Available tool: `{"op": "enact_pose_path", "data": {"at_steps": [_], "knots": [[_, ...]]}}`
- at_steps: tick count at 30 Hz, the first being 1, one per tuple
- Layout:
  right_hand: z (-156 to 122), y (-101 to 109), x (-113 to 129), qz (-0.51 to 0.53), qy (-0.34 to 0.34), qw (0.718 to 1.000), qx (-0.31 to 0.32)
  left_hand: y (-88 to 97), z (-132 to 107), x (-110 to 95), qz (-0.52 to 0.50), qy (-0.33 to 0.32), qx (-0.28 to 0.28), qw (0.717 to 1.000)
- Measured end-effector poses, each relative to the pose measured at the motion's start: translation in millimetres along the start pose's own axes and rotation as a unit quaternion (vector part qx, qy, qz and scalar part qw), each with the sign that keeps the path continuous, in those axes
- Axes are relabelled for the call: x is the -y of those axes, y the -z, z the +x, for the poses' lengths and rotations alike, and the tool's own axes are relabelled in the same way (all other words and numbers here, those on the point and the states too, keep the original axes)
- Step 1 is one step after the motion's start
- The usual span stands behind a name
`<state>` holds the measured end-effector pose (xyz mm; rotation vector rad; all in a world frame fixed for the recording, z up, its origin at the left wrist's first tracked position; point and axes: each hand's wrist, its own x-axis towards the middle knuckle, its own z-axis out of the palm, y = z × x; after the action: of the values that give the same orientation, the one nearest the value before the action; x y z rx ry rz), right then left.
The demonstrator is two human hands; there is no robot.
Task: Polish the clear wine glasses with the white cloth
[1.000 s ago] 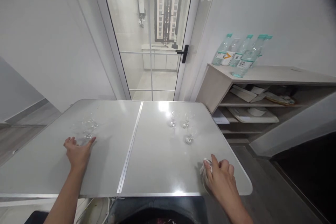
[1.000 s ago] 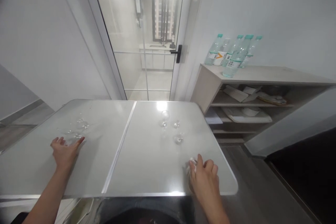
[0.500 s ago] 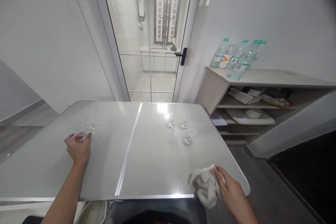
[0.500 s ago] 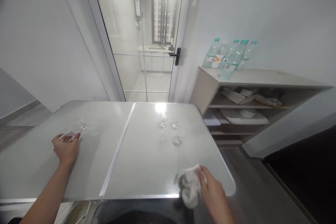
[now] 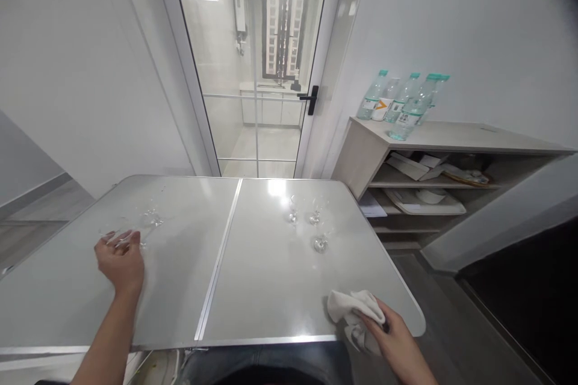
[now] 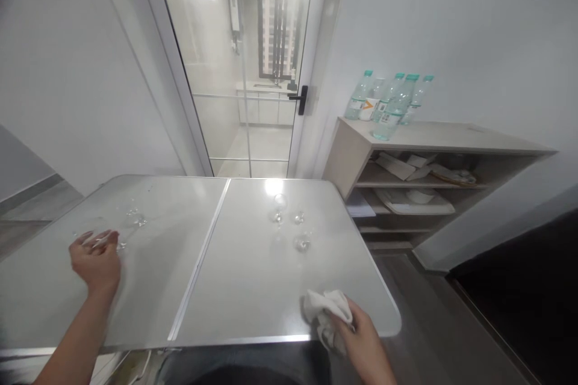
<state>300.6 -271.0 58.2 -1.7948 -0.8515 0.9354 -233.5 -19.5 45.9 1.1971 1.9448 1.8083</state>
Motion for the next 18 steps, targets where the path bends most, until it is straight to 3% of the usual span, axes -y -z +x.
{"op": "enact_pose_path", "data": {"at_steps": [3, 6, 11, 13, 16, 18], "knots": [[0, -2, -5, 0.001, 0.0, 1.0, 0.007, 11.6, -20, -19, -0.015, -0.035, 0.009, 0.999], [1, -4, -9, -0.029, 0.032, 0.999, -0.011, 20.5, -49, -42, -0.011, -0.042, 0.082, 0.996], [0, -9, -4, -0.016, 0.025, 0.996, -0.085, 18.7, -99, -67, 0.029, 0.004, 0.32, 0.947], [-3, -11, -2, 0.068, -0.028, 0.996, -0.042, 13.4, -116, -72, 0.046, -0.027, 0.387, 0.92], [-8, -10, -7, 0.193, -0.118, 0.973, 0.043, 5.8, -141, -76, 0.085, -0.084, 0.443, 0.889], [-10, -8, -15, 0.213, -0.146, 0.965, 0.047, 3.0, -156, -79, 0.101, -0.101, 0.468, 0.872]]}}
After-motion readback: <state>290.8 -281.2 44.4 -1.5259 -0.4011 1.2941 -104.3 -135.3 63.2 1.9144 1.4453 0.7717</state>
